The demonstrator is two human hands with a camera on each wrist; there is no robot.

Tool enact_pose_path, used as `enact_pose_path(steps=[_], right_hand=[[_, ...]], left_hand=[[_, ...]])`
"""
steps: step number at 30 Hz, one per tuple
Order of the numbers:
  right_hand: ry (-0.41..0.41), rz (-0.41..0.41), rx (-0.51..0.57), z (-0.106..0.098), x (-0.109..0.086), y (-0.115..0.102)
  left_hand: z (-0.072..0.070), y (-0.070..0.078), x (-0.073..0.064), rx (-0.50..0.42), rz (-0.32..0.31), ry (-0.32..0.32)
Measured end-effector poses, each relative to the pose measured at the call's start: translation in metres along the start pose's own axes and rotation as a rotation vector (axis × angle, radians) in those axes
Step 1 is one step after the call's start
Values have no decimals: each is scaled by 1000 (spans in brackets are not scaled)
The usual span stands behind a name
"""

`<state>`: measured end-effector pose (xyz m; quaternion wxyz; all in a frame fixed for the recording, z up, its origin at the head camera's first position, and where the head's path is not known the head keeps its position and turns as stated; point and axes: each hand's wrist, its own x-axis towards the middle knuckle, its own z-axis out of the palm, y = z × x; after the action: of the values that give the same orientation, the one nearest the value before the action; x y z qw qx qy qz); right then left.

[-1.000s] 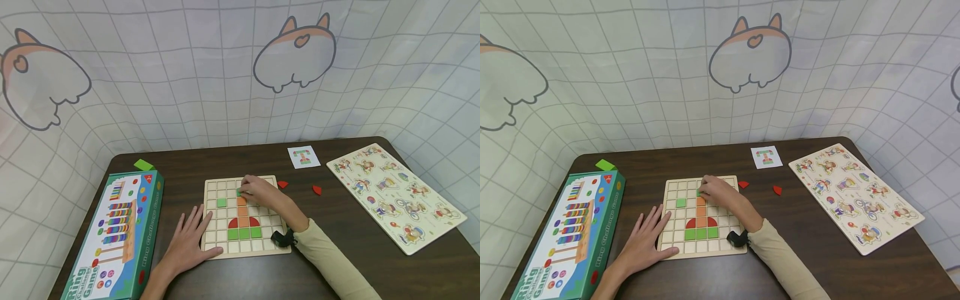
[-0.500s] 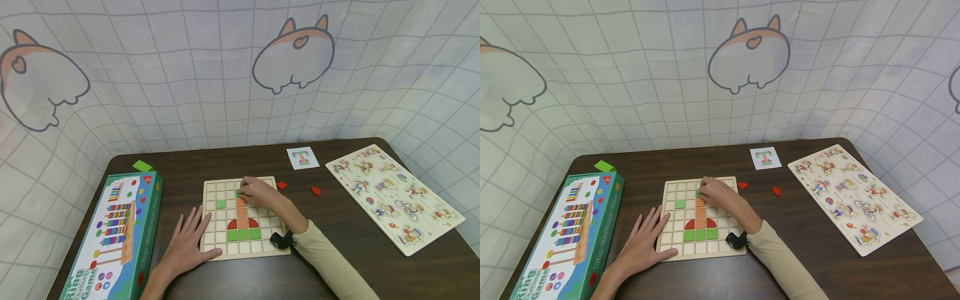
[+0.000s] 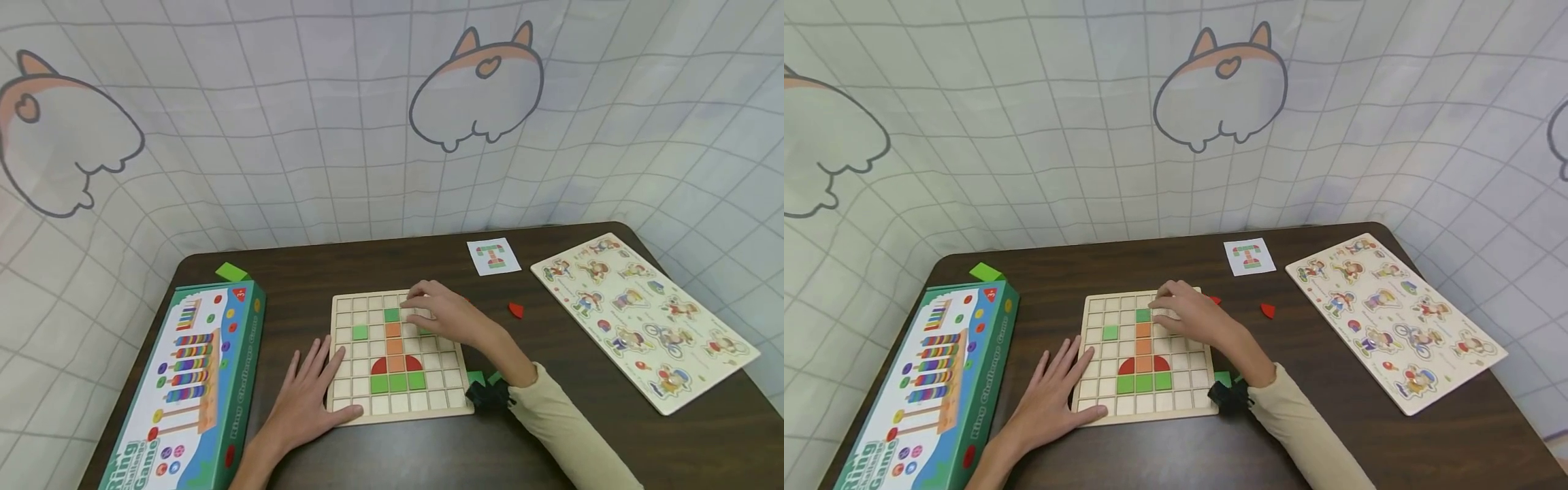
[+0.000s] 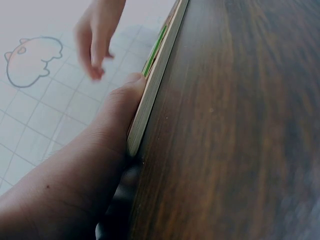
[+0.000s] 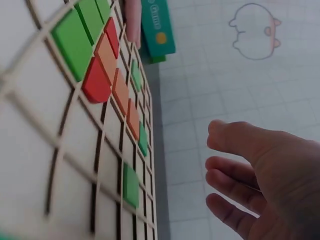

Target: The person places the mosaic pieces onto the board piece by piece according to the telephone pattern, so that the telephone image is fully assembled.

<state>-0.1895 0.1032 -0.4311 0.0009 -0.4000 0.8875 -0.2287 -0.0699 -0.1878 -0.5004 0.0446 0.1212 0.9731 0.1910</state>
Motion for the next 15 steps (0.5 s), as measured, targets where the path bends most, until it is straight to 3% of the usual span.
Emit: enact_pose_path(steps=[9, 15], right_hand=[[-34, -38, 42, -14, -94, 20], [-108, -8, 60, -16, -128, 34]], left_hand=[[1, 0, -1, 3, 9, 9], [1, -1, -1, 13, 16, 15]])
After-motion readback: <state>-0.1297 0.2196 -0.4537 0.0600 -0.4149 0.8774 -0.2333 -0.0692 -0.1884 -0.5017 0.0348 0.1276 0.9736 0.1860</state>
